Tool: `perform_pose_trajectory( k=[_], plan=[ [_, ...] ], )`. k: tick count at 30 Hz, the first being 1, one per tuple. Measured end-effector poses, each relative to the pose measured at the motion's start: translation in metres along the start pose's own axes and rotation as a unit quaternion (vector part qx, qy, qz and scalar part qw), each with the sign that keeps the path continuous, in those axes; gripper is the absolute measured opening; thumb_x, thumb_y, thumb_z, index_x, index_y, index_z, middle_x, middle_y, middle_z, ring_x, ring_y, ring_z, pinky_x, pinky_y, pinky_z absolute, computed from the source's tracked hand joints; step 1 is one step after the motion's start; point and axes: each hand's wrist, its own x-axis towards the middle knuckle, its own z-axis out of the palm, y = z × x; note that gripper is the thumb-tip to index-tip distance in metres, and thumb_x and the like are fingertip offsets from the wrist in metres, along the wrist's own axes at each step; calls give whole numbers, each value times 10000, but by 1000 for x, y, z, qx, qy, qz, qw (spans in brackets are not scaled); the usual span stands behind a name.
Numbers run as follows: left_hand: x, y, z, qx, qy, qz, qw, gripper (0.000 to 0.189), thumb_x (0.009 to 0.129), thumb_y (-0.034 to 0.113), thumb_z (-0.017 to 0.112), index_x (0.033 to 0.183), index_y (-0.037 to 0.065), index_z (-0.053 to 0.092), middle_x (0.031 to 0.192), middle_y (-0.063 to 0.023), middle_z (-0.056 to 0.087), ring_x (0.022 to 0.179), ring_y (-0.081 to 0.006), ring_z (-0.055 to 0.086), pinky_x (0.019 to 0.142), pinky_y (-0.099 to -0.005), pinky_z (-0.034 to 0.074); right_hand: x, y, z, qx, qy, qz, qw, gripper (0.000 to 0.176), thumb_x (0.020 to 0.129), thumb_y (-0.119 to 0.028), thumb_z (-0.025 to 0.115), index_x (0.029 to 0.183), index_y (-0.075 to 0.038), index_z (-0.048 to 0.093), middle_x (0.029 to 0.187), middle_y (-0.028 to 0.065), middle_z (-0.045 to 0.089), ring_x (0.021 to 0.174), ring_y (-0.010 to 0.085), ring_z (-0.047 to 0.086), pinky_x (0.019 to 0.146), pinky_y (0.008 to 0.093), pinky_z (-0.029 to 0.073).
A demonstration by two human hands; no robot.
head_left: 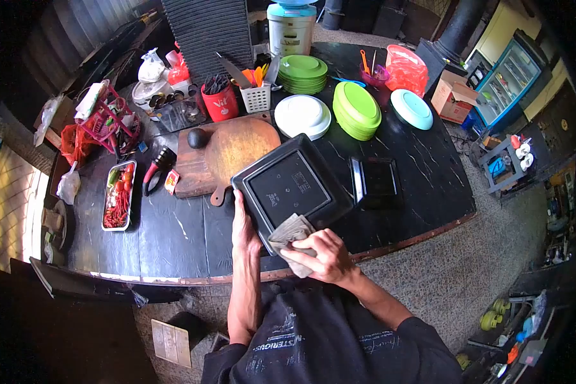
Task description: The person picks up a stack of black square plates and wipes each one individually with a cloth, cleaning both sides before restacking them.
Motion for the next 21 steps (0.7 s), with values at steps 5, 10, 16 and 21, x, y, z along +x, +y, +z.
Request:
perform_pose_trajectory(
  k=[5, 10, 16, 21],
  plan=[
    [-7, 2, 5, 24, 17, 25, 999, 564, 1011, 505, 568, 1394, 91, 557, 1325, -127, 639, 1149, -263, 653, 986, -441, 554, -24, 8, -5, -59, 89, 42, 993, 400, 747, -241, 754, 1142, -183, 781, 993, -4, 631, 869, 196, 583, 765, 340, 477],
    [-8, 3, 0, 19, 17, 24, 999, 537, 1020, 491, 560, 1388, 100, 565, 1321, -127, 642, 1155, -267, 652, 993, -454, 550, -30, 25, -13, -94, 147, 84, 981, 403, 686, -183, 794, 1089, -182, 795, 969, 12, 625, 856, 215, 585, 745, 340, 499],
    [-11, 4, 0, 25, 22, 29, 999, 551, 1018, 508, 552, 1383, 95, 567, 1305, -129, 648, 1126, -268, 666, 966, -457, 565, -20, 34, -20, -38, 224, 166, 959, 405, 683, -23, 825, 1073, -126, 783, 945, 67, 617, 846, 249, 591, 746, 349, 494],
    [-21, 5, 11, 72, 38, 5, 997, 559, 1035, 515, 513, 1373, 73, 567, 1274, -134, 659, 1094, -260, 678, 931, -438, 582, 4, 51, -27, 77, 286, 303, 906, 280, 846, 62, 658, 1105, -5, 738, 972, 101, 600, 905, 221, 633, 814, 330, 519]
  ],
)
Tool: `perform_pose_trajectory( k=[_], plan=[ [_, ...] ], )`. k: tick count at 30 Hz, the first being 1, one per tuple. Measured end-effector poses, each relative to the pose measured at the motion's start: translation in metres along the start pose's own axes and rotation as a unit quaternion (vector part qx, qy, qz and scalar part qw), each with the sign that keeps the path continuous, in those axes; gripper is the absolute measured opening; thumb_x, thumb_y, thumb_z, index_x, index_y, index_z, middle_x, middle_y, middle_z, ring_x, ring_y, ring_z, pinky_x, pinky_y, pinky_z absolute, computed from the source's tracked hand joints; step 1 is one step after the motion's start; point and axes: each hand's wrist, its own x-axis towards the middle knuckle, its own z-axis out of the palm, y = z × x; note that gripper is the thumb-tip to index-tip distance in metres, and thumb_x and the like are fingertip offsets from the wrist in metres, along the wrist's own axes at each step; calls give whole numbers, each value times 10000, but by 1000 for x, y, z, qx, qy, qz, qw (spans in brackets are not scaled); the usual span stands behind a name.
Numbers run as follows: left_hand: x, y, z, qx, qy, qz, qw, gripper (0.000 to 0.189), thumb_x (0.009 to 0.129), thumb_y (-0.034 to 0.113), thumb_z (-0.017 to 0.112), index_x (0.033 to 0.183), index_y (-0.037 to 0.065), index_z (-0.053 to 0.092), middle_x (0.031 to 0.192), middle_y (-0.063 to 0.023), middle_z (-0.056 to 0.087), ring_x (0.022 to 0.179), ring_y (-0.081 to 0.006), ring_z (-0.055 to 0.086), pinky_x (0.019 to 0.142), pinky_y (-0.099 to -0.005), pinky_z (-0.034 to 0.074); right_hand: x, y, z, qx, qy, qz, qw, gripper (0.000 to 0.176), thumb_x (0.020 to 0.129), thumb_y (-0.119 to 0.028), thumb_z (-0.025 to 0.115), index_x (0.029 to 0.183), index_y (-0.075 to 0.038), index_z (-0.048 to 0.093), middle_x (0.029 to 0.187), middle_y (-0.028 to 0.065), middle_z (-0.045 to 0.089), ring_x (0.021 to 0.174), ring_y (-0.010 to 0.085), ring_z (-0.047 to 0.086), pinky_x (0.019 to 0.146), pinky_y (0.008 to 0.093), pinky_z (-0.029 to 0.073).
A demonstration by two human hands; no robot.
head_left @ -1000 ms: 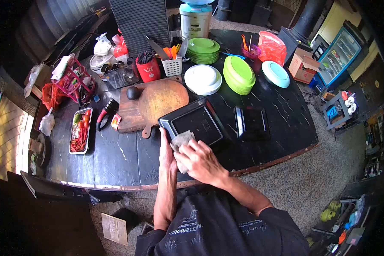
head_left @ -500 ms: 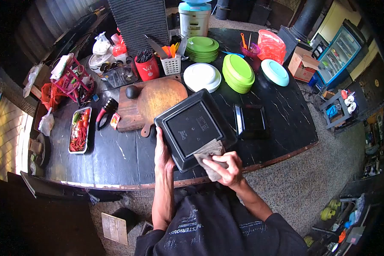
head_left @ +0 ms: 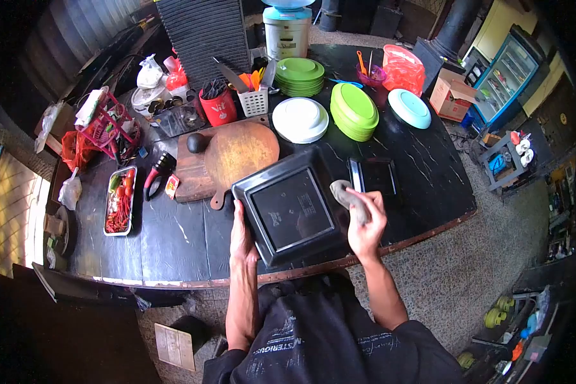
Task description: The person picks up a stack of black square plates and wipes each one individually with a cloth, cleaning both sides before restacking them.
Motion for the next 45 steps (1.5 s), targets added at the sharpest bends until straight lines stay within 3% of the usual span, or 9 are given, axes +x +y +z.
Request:
perform_pose_trajectory(
  k=[8, 12, 16, 20, 26, 34, 39, 43, 45],
  plan=[
    [-6, -23, -4, 176, -24, -68, 982, 549, 1079, 481, 420, 1315, 19, 601, 1211, -97, 688, 1073, -175, 666, 949, -352, 539, 40, -18, 15, -119, -51, -5, 992, 361, 806, -4, 746, 1157, -90, 730, 967, 116, 613, 861, 299, 652, 764, 386, 531],
    [-11, -30, 17, 160, -21, -18, 987, 504, 1088, 452, 420, 1286, 31, 612, 1190, -72, 690, 1093, -159, 645, 963, -317, 519, 17, -41, 37, -125, -129, 2, 984, 546, 725, 2, 775, 1257, -71, 678, 979, 130, 582, 899, 310, 630, 756, 405, 519],
    [4, -30, 10, 85, 4, 20, 996, 511, 1079, 491, 417, 1210, 47, 632, 1082, -88, 713, 906, -194, 701, 815, -332, 583, -22, -51, 55, -138, -259, -114, 949, 686, 635, 24, 775, 1306, -57, 655, 1061, 121, 564, 1036, 292, 599, 811, 389, 550],
    [14, -17, -15, 48, 17, 33, 998, 567, 1064, 517, 434, 1315, 31, 584, 1194, -129, 691, 1023, -229, 697, 861, -377, 593, -25, -39, 39, -47, -336, -162, 927, 694, 598, 2, 781, 1280, -87, 690, 1019, 73, 592, 950, 266, 616, 779, 372, 564],
    [4, -2, -22, 60, 43, 17, 997, 548, 1067, 499, 444, 1360, 52, 564, 1230, -118, 677, 1072, -237, 682, 913, -390, 582, -5, -1, 8, -68, -255, -244, 933, 560, 628, -67, 823, 1182, -111, 755, 903, 57, 601, 813, 231, 626, 682, 349, 554],
    [-16, -18, 0, 104, 32, -77, 991, 546, 1069, 487, 445, 1367, 45, 562, 1252, -123, 668, 1076, -216, 678, 936, -375, 570, 27, -9, 13, -158, -81, -88, 980, 561, 664, 5, 761, 1217, -83, 721, 879, 100, 565, 763, 263, 610, 671, 382, 508],
    [-9, -39, 2, 146, -16, -8, 989, 520, 1081, 463, 436, 1315, 32, 611, 1256, -71, 675, 1126, -176, 636, 1018, -341, 486, -8, -36, 47, -165, -207, -70, 962, 667, 622, -6, 796, 1274, -94, 680, 943, 101, 555, 795, 278, 626, 682, 392, 535],
    [-1, -31, -3, 54, 8, -16, 998, 488, 1081, 467, 426, 1230, 43, 614, 1114, -111, 701, 938, -213, 706, 813, -360, 597, -29, -42, 55, -63, -275, -123, 951, 681, 612, 14, 767, 1283, -56, 680, 907, 95, 559, 801, 265, 619, 707, 381, 537],
    [2, -22, -12, 61, 15, -17, 998, 517, 1079, 489, 411, 1259, 42, 596, 1118, -116, 700, 955, -220, 704, 829, -377, 598, -26, -44, 49, -3, -308, -122, 943, 641, 600, 7, 765, 1235, -68, 716, 893, 97, 577, 817, 260, 626, 716, 376, 541]
  ],
)
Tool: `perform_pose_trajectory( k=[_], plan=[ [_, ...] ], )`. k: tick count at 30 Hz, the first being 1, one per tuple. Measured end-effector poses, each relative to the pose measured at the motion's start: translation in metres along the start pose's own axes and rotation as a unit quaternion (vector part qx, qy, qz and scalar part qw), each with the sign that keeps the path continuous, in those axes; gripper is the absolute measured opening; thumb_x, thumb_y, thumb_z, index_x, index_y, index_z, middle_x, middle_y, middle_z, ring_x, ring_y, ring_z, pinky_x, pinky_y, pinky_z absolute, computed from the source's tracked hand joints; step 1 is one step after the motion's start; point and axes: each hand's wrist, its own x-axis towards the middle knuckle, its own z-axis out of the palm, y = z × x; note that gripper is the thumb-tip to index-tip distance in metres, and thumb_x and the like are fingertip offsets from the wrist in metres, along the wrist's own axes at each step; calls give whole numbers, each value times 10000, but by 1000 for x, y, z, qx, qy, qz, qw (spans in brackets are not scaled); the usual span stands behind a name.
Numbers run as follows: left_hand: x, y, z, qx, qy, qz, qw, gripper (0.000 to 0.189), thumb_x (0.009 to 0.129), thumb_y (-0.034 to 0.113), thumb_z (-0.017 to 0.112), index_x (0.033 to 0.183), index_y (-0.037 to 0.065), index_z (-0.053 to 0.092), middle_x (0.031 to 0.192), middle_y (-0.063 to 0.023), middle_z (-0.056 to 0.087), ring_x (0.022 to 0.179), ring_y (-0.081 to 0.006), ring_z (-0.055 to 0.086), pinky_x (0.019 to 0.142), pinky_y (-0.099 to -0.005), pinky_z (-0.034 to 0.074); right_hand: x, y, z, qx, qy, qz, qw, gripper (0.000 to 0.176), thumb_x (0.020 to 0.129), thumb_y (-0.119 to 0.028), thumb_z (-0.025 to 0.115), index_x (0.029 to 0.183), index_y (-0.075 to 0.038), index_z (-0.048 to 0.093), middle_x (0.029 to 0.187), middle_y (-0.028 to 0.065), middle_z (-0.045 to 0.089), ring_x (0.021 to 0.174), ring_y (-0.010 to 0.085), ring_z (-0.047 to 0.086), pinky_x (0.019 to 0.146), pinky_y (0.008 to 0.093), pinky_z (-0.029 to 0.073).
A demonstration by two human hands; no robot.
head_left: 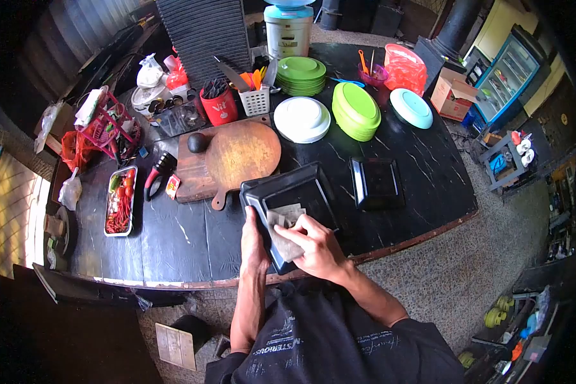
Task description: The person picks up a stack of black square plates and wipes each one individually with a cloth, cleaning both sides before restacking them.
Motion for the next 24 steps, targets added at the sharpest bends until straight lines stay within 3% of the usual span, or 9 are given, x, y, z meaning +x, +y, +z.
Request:
perform_pose_trajectory(
  k=[2, 7, 12, 15, 17, 19, 22, 24],
  plan=[
    [-5, 8, 2, 11, 6, 43, 999, 542, 1077, 504, 406, 1285, 38, 589, 1160, -116, 693, 992, -228, 700, 860, -385, 591, -5, 3, -8, 7, -24, -13, 1000, 627, 602, 4, 767, 1222, -78, 725, 893, 94, 581, 818, 259, 628, 715, 374, 543],
    [-4, 13, 1, -1, 24, 47, 999, 554, 1069, 499, 437, 1357, 43, 564, 1254, -114, 669, 1075, -231, 678, 932, -388, 568, -12, 19, -35, -35, -64, -78, 994, 560, 595, -23, 793, 1146, -121, 763, 895, 38, 601, 841, 228, 626, 712, 355, 548],
    [-4, 12, 2, -5, 24, 44, 999, 546, 1068, 490, 447, 1365, 48, 565, 1257, -109, 667, 1086, -224, 672, 945, -381, 564, -12, 37, -56, -91, 10, -54, 994, 482, 634, -68, 823, 1103, -175, 787, 847, 29, 590, 810, 217, 616, 683, 362, 543],
    [-10, 17, 8, 5, 36, 29, 999, 540, 1069, 488, 446, 1358, 50, 571, 1249, -111, 667, 1072, -217, 674, 938, -374, 568, -8, 45, -60, -82, 118, 62, 988, 456, 691, -10, 773, 1136, -110, 765, 839, 70, 577, 762, 243, 615, 670, 361, 522],
    [-16, 18, 14, 37, 43, 13, 998, 532, 1070, 482, 448, 1353, 50, 573, 1243, -113, 667, 1065, -212, 673, 927, -368, 572, 1, 52, -62, -86, 219, 80, 969, 498, 714, 29, 716, 1202, -69, 727, 856, 98, 552, 749, 258, 600, 683, 377, 509],
    [-14, 11, 8, 30, 15, 3, 999, 533, 1068, 479, 454, 1353, 43, 568, 1253, -119, 663, 1081, -217, 668, 930, -373, 570, 8, 54, -61, -114, 225, 85, 964, 522, 711, 27, 723, 1223, -75, 714, 886, 103, 562, 776, 268, 609, 693, 384, 519],
    [-11, 0, 13, 22, -9, 4, 1000, 531, 1068, 471, 462, 1373, 46, 554, 1289, -110, 654, 1131, -213, 651, 978, -371, 543, 12, 39, -46, -153, 85, 82, 981, 596, 663, 10, 776, 1245, -88, 697, 971, 111, 570, 827, 287, 640, 714, 384, 550],
    [-9, -3, 13, 40, -10, 26, 999, 532, 1066, 474, 464, 1360, 42, 566, 1288, -104, 658, 1140, -210, 652, 978, -365, 543, 9, 23, -28, -124, 52, 68, 989, 604, 645, 4, 783, 1238, -73, 699, 967, 107, 561, 832, 281, 637, 719, 383, 556]
  ],
)
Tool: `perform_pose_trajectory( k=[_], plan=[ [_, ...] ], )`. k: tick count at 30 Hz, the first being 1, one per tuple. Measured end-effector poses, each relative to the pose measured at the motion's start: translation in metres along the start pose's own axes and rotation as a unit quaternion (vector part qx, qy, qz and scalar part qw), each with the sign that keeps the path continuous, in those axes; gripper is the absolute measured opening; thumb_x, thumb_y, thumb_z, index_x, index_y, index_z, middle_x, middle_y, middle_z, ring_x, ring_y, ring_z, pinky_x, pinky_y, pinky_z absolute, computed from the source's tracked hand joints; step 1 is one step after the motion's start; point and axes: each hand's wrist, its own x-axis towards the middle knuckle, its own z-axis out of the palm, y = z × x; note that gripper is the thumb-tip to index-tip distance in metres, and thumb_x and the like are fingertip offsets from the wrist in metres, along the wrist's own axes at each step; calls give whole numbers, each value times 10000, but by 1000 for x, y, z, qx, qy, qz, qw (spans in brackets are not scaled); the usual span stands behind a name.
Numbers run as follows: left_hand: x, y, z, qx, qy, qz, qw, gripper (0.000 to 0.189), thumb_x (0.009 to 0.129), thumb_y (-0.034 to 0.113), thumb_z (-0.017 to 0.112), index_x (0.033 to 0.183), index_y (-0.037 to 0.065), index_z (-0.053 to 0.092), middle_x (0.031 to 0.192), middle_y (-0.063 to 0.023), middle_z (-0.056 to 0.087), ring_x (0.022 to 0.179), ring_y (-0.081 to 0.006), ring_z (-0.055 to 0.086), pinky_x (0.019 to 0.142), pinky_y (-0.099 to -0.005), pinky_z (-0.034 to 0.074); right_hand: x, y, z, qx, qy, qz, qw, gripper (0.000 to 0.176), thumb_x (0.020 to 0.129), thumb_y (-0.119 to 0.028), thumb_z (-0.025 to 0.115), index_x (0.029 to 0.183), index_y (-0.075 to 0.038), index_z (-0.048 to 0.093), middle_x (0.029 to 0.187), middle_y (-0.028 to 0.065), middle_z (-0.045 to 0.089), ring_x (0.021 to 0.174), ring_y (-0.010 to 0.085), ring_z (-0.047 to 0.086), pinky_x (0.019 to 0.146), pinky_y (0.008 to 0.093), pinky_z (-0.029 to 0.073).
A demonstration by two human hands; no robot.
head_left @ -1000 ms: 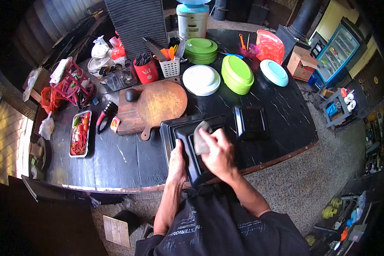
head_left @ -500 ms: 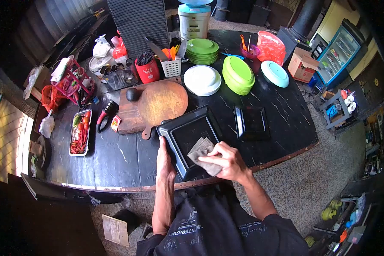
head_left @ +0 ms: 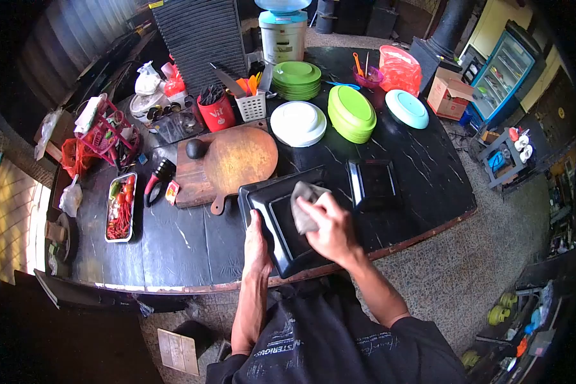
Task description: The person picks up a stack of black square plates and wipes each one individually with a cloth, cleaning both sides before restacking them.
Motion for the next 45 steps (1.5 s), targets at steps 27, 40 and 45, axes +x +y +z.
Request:
perform_pose_trajectory(
  k=[27, 40, 45],
  plan=[
    [-15, 3, 13, 181, -55, -37, 981, 453, 1101, 407, 419, 1141, 49, 693, 966, 6, 703, 827, -70, 629, 749, -247, 514, 25, 10, -9, 11, 2, 44, 999, 403, 678, -7, 757, 1077, -35, 712, 967, 126, 587, 889, 310, 637, 779, 396, 550],
    [18, 8, -11, -85, -27, -65, 994, 573, 1042, 563, 451, 1284, 64, 593, 1160, -113, 698, 961, -244, 715, 845, -406, 602, -22, -44, 15, 31, -61, -131, 989, 619, 556, -46, 791, 1169, -106, 733, 959, 51, 577, 886, 261, 571, 770, 396, 532],
    [16, 17, -12, -119, -23, 2, 993, 563, 1028, 539, 509, 1348, 80, 571, 1248, -113, 670, 1080, -257, 686, 928, -431, 581, -43, -19, 12, 55, -21, -217, 974, 604, 619, -193, 830, 1213, -148, 729, 1062, 28, 622, 917, 228, 594, 826, 378, 493]
  ],
)
